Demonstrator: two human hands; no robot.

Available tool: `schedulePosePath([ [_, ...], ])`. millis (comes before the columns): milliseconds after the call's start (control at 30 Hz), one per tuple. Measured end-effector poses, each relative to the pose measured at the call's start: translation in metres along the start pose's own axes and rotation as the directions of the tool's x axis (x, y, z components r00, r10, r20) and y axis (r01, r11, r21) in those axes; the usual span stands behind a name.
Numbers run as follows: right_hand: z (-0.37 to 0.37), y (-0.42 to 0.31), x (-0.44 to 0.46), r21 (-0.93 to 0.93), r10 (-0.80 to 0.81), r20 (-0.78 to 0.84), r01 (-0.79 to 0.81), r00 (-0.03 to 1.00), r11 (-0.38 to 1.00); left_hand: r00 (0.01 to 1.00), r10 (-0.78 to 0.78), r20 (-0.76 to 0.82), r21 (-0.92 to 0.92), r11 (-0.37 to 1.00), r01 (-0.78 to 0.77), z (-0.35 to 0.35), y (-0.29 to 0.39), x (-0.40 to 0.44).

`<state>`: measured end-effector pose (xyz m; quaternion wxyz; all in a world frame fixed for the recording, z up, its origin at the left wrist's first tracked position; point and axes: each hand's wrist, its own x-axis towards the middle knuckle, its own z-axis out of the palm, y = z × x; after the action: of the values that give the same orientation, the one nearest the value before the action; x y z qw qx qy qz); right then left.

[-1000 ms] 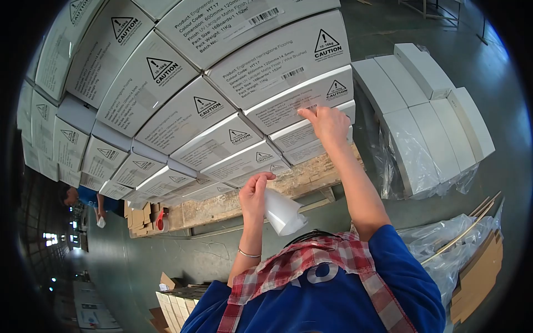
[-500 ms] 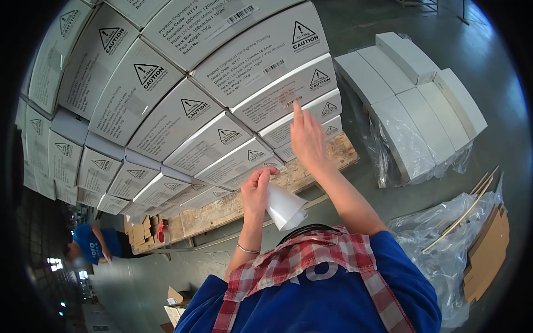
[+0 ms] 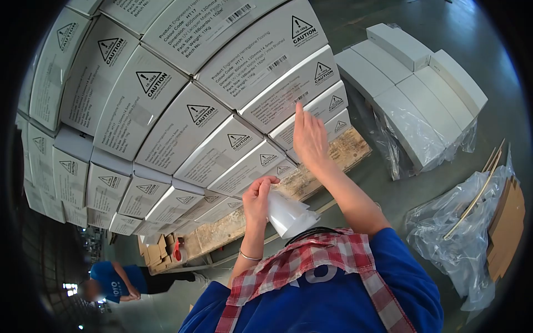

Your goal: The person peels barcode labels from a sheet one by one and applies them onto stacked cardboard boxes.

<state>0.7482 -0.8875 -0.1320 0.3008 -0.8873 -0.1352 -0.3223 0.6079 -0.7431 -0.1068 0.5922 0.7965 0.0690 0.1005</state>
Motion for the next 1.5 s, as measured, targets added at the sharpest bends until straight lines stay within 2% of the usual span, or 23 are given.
schedulePosePath([
  [100, 0.002, -0.007, 0.006, -0.013, 0.069, -0.087, -0.071, 0.994, 0.997, 0.999, -0.031, 0.031, 0.021, 0.999, 0.030, -0.005, -0.007, 0.000],
  [200, 0.018, -0.017, -0.010, -0.104, -0.049, -0.063, 0.042, 0.997, 0.994, 0.997, -0.058, 0.042, 0.024, 0.998, 0.057, -0.005, -0.004, 0.002],
  [233, 0.018, -0.015, -0.014, -0.112, -0.045, -0.063, 0.038, 0.997, 0.993, 0.996, -0.073, 0.045, 0.023, 0.997, 0.072, -0.004, -0.004, 0.003],
  [333, -0.005, -0.022, -0.010, 0.034, 0.071, 0.070, -0.074, 0.995, 0.997, 0.998, -0.046, 0.047, -0.012, 0.999, 0.047, -0.004, -0.006, 0.007],
  [500, 0.019, -0.036, -0.007, -0.019, 0.011, -0.007, -0.011, 1.000, 1.000, 0.998, -0.045, 0.041, -0.028, 0.999, 0.046, -0.004, -0.012, 0.005],
  [600, 0.007, -0.034, -0.020, 0.123, 0.068, 0.103, -0.080, 0.992, 0.989, 0.993, -0.105, 0.050, 0.001, 0.994, 0.105, -0.007, -0.010, 0.004],
  [767, 0.027, -0.042, -0.011, 0.160, 0.102, -0.006, -0.100, 0.995, 0.982, 0.993, -0.117, 0.033, -0.038, 0.992, 0.118, -0.005, -0.007, 0.003],
  [867, 0.007, -0.052, -0.021, 0.280, -0.034, 0.218, -0.029, 0.975, 0.960, 0.996, -0.086, -0.039, -0.057, 0.995, 0.083, -0.007, -0.004, -0.001],
  [900, 0.001, -0.043, -0.014, 0.284, -0.047, 0.220, -0.018, 0.974, 0.959, 0.995, -0.069, -0.073, -0.067, 0.996, 0.064, -0.008, -0.003, -0.003],
  [967, -0.011, -0.002, 0.002, 0.032, -0.287, -0.011, 0.287, 0.958, 0.957, 0.991, -0.063, -0.115, -0.072, 0.996, 0.055, -0.008, -0.006, -0.009],
  [1033, -0.011, 0.053, 0.017, -0.316, -0.375, 0.139, 0.400, 0.916, 0.860, 0.984, -0.042, -0.172, -0.067, 0.997, 0.031, -0.011, -0.008, -0.011],
  [1133, -0.029, 0.105, 0.034, -0.384, -0.385, 0.166, 0.419, 0.908, 0.823, 0.972, -0.063, -0.228, -0.074, 0.996, 0.047, -0.010, -0.006, -0.014],
  [1200, -0.058, 0.105, 0.032, -0.173, -0.250, 0.130, 0.270, 0.960, 0.947, 0.961, -0.101, -0.257, -0.093, 0.992, 0.080, 0.000, 0.001, -0.019],
  [1233, -0.071, 0.103, 0.034, -0.061, -0.179, 0.128, 0.188, 0.975, 0.980, 0.971, -0.135, -0.199, -0.160, 0.982, 0.104, 0.008, 0.012, -0.014],
  [1267, -0.083, 0.092, 0.033, 0.225, -0.228, 0.209, 0.180, 0.951, 0.958, 0.974, -0.176, -0.142, -0.225, 0.964, 0.142, 0.015, 0.025, -0.010],
  [1300, -0.092, 0.074, 0.029, 0.494, -0.282, 0.283, 0.113, 0.917, 0.862, 0.989, -0.139, -0.055, -0.275, 0.954, 0.119, 0.021, 0.041, -0.006],
  [1367, -0.098, 0.051, 0.020, 0.847, -0.552, 0.329, 0.018, 0.767, 0.531, 0.990, -0.022, 0.140, -0.438, 0.895, 0.081, 0.030, 0.062, 0.007],
  [1400, -0.104, 0.049, 0.017, 0.853, -0.558, 0.340, 0.003, 0.757, 0.523, 0.970, 0.085, 0.229, -0.551, 0.833, 0.057, 0.034, 0.067, 0.014],
  [1433, -0.112, 0.047, 0.013, 0.848, -0.570, 0.480, -0.188, 0.667, 0.495, 0.973, 0.072, 0.217, -0.551, 0.832, 0.061, 0.036, 0.073, 0.017],
  [1500, -0.122, 0.048, 0.011, 0.721, -0.607, 0.680, -0.527, 0.410, 0.451, 0.947, 0.138, 0.289, -0.541, 0.840, 0.043, 0.032, 0.086, 0.023],
])
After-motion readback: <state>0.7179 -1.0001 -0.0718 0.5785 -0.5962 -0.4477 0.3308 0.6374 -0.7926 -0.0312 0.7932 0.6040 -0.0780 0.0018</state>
